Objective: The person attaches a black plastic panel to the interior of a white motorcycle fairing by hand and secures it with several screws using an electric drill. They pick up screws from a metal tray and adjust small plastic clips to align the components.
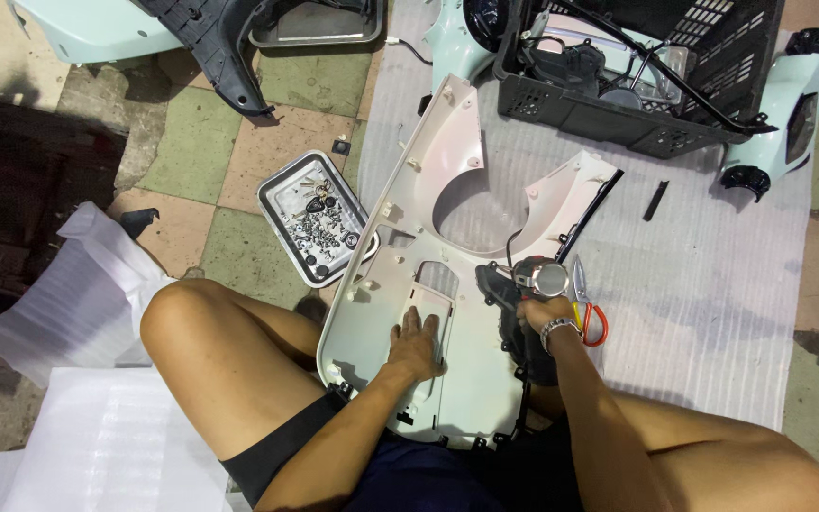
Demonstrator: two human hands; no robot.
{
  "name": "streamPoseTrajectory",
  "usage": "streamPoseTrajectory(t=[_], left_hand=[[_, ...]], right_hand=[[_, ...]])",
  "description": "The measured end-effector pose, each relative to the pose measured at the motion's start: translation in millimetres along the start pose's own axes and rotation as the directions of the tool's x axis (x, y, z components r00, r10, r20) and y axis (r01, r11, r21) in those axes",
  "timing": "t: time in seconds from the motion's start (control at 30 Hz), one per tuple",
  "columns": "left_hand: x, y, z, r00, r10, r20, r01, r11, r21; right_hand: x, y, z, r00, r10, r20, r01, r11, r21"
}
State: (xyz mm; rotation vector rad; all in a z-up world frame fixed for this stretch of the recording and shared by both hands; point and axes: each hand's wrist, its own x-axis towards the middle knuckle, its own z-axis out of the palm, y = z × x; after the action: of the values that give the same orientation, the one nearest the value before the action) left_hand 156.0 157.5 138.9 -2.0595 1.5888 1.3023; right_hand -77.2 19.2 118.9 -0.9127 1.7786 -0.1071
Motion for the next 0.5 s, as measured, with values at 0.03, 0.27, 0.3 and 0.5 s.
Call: streamPoseTrajectory(t=[0.03, 0.27, 0.3, 0.5], left_hand=[[0, 0, 2, 1.000, -0.007, -0.008, 0.007, 1.000, 0.001], [-3, 2, -2, 1.000, -0.008, -0.015, 0.008, 1.000, -0.013], [-2, 2, -2, 1.000, -0.002, -0.013, 0.002, 1.000, -0.012], [-1, 1, 0, 1.000, -0.012, -0.014, 0.012, 1.000, -0.015]], right_hand=[[-5, -4, 0, 1.000, -0.010, -0.005, 0.009, 0.997, -0.081], [-8, -21, -8, 0.999, -0.037, 0.026, 0.042, 0.972, -0.232], [-7, -20, -10, 0.999, -0.032, 0.037, 0.039, 0.978, -0.207], [-6, -26, -17, 0.999, 0.002, 0.045, 0.012, 0.952, -0.307]])
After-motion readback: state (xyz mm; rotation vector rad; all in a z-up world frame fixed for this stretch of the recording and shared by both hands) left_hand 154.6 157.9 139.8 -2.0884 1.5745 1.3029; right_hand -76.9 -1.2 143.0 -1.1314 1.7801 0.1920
